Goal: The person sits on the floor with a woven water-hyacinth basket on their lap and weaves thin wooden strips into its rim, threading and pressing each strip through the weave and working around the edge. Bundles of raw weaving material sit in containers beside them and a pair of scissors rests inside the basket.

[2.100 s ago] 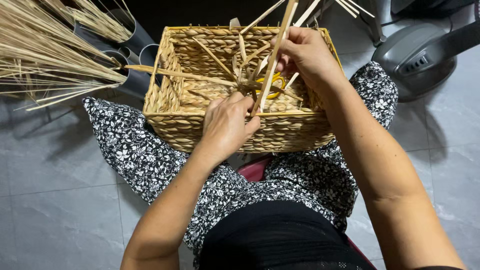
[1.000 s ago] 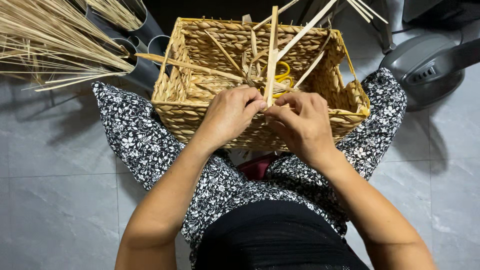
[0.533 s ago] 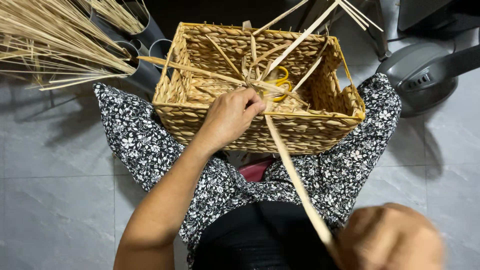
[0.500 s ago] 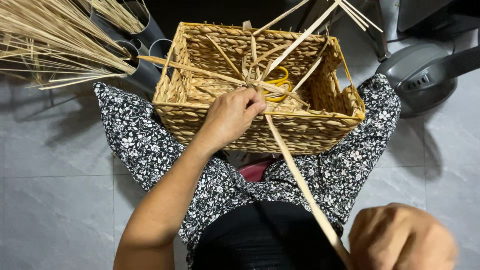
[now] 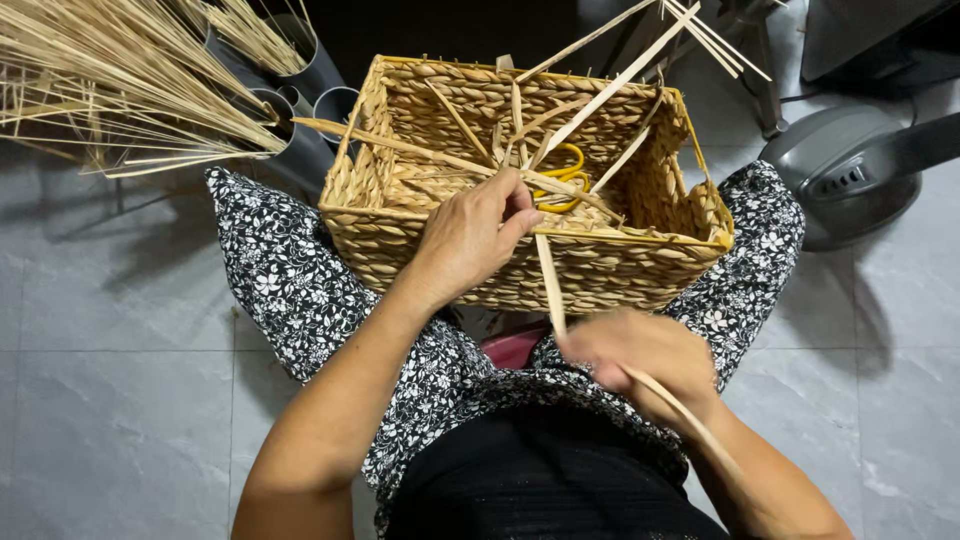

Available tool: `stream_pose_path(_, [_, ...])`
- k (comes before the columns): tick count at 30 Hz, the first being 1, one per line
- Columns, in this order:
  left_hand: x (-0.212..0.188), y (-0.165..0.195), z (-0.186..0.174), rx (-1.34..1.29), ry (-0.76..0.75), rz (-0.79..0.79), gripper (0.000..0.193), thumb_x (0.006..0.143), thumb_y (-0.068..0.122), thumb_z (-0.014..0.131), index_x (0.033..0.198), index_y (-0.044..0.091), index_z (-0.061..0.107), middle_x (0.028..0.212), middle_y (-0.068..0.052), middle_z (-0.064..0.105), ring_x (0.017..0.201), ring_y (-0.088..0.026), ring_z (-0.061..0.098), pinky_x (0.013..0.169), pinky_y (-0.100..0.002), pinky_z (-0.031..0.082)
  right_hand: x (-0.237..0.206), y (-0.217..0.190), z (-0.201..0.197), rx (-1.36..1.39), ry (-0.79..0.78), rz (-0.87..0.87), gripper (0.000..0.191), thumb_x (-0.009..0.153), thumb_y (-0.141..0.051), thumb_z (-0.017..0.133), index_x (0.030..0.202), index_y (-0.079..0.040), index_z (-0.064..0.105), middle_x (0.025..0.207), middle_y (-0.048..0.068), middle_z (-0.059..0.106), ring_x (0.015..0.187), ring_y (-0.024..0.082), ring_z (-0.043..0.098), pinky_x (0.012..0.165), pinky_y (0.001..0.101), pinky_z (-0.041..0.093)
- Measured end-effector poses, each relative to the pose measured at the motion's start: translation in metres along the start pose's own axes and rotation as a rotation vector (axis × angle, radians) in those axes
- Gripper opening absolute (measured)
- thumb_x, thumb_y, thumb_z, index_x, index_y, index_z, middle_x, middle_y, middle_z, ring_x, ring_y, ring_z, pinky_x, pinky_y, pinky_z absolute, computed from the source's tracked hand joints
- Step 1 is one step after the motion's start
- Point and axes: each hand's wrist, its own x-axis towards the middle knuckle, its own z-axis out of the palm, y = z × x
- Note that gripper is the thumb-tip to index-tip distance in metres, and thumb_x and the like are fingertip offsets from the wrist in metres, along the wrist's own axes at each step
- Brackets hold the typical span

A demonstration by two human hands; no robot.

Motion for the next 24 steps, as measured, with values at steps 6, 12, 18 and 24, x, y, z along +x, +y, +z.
stream_pose_path(6, [-0.012,-0.009,-0.006,-0.075,0.095,0.325,0.014,0.098,0.020,0.064,0.102,0.007,0.061,0.095,-0.009,0.071,0.086,-0.025,0.073,0.080,-0.043,0.058,-0.032,-0.030,-0.033,-0.009,0.121,0.011,0.051,0.109,-0.043,0.049,0.093,0.000,0.073,0.095,0.014,0.077,0.088,0.025,0.080,0.079,0.0380,0.067])
stream_pose_path(12, [-0.011,-0.021,0.001,-0.034,0.116,0.469,0.012,0.096,0.018,0.070,0.104,0.009,0.069,0.098,-0.008,0.069,0.087,-0.022,0.071,0.080,-0.036,0.059,-0.042,-0.050,-0.042,0.054,0.196,0.030,0.054,0.111,-0.042,0.051,0.092,0.004,0.073,0.092,0.016,0.077,0.088,0.031,0.080,0.081,0.0411,0.067])
stream_pose_path(18, [-0.011,-0.024,0.019,0.074,0.283,0.542,0.010,0.097,0.005,0.067,0.101,0.012,0.073,0.095,-0.003,0.069,0.082,-0.017,0.067,0.079,-0.035,0.056,-0.042,-0.004,-0.056,0.337,0.414,-0.148,0.049,0.106,-0.036,0.048,0.092,0.004,0.073,0.083,0.024,0.074,0.076,0.037,0.079,0.067,0.0442,0.066])
stream_pose_path(24, [-0.014,-0.026,0.016,0.076,0.255,0.593,0.014,0.090,0.008,0.066,0.102,0.010,0.072,0.087,-0.005,0.064,0.075,-0.019,0.063,0.093,-0.045,0.050,0.023,0.048,-0.094,0.551,0.523,0.153,0.036,0.121,-0.034,0.037,0.120,-0.004,0.057,0.098,0.025,0.069,0.072,0.032,0.069,0.066,0.0369,0.057])
